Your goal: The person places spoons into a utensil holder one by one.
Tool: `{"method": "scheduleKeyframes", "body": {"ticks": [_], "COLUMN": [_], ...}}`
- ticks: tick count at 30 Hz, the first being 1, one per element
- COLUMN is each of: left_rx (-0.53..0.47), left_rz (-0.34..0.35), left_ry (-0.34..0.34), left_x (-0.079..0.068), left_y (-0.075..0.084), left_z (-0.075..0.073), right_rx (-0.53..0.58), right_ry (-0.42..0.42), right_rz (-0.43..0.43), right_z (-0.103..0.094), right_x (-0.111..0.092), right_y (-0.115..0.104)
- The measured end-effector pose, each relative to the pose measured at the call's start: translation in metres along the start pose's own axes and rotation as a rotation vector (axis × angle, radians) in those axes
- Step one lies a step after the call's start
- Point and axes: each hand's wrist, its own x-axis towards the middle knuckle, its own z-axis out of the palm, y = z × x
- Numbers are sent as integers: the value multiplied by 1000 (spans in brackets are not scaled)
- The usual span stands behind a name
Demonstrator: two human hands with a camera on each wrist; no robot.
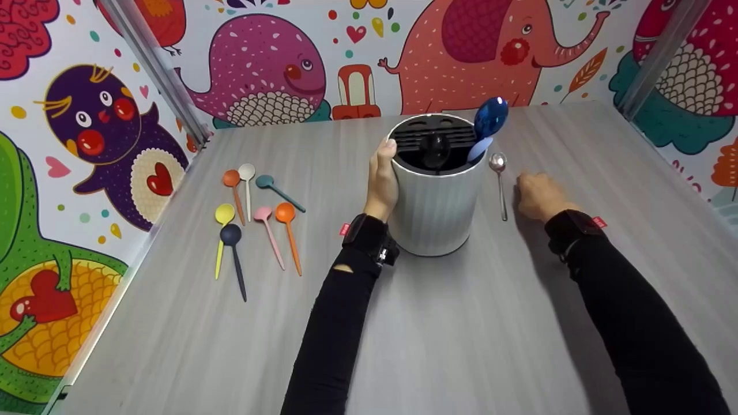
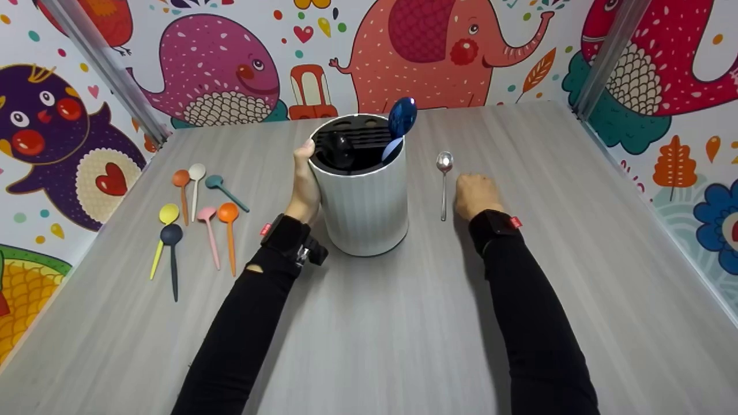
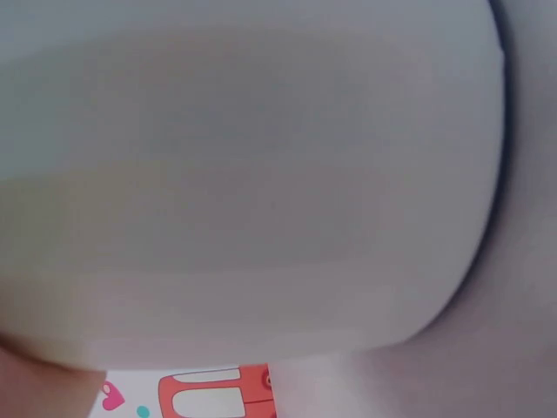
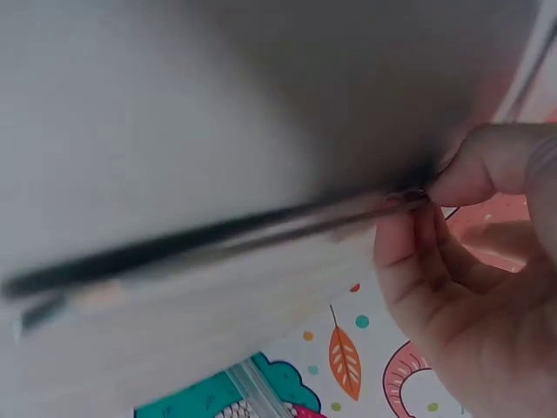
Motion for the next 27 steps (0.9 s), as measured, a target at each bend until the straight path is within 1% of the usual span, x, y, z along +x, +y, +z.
{"method": "scheduleKeyframes", "body": {"ticks": [5,7,9,14,17,19,22,27], "left_rx": [6,12,19,17,13,20,42,54], "left_rz": [-4,-3,0,6,1,-15,-15,3], "left_ry": [3,2,0,-3,0,3,3,5], "left_x": [0,0,0,1,2,1,1,1], "left_y": [-1,-1,-1,0,1,1,1,0], "left_z": [0,0,0,-2,-2,-2,-1,-1], "right_rx": [94,153,209,322,396,449,538,614], "right_ry": [-55,-79,-81,-71,-97,-124,-139,-140], "right_rz": [45,73,87,77,75,82,98,125], "right_z": [4,5,4,0,-4,-6,-8,-13], "right_x": [1,1,2,0,-2,-4,-8,-12], "right_y": [2,2,2,-4,-9,-12,-15,-18]}}
